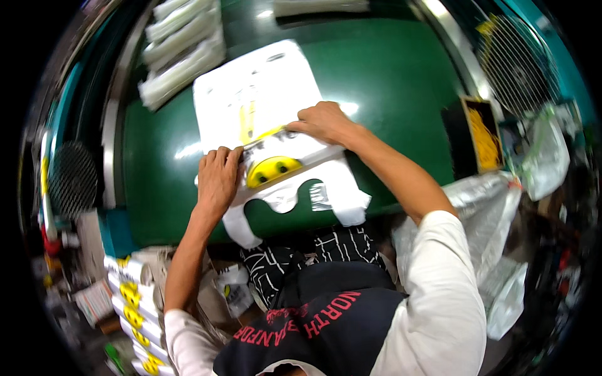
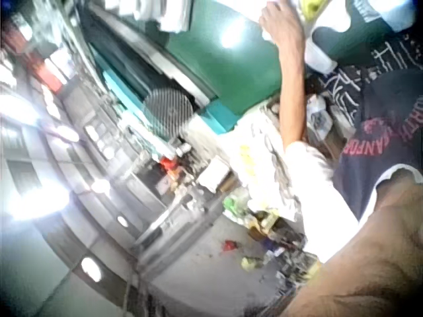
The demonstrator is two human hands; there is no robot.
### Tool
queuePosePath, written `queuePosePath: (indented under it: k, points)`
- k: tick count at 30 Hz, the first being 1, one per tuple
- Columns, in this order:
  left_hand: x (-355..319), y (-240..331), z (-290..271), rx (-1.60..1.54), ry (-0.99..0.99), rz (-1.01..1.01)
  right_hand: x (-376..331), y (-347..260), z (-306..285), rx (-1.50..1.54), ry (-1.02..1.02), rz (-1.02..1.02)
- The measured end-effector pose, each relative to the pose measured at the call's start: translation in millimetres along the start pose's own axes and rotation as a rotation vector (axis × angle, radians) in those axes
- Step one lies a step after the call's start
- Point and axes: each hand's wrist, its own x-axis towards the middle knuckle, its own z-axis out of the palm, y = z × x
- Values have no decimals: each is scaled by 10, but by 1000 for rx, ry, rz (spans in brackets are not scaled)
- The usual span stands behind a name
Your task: The person folds individual plastic bags from a conveyor belt by hand, rolls them into cylinders, secures them with rubber bands, and then places the rolled bundles into a large white sack on the floor.
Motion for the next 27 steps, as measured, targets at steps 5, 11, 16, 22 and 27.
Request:
queuePosePath:
  k: [5, 11, 16, 22, 27]
  points:
    - [128, -189, 293, -300, 106, 23, -218, -138, -338, -158, 163, -36]
    - [226, -29, 182, -499, -252, -282, -1975, 1283, -1635, -516, 468, 601]
    - [-50, 366, 133, -904, -310, -363, -2407, 1685, -1160, -346, 430, 695]
    - [-413, 736, -330, -1529, -364, -436, -2539, 1544, -1366, -299, 644, 607]
    - [-462, 1104, -413, -1793, -199, -280, -2666, 1457, -1536, -240, 667, 693]
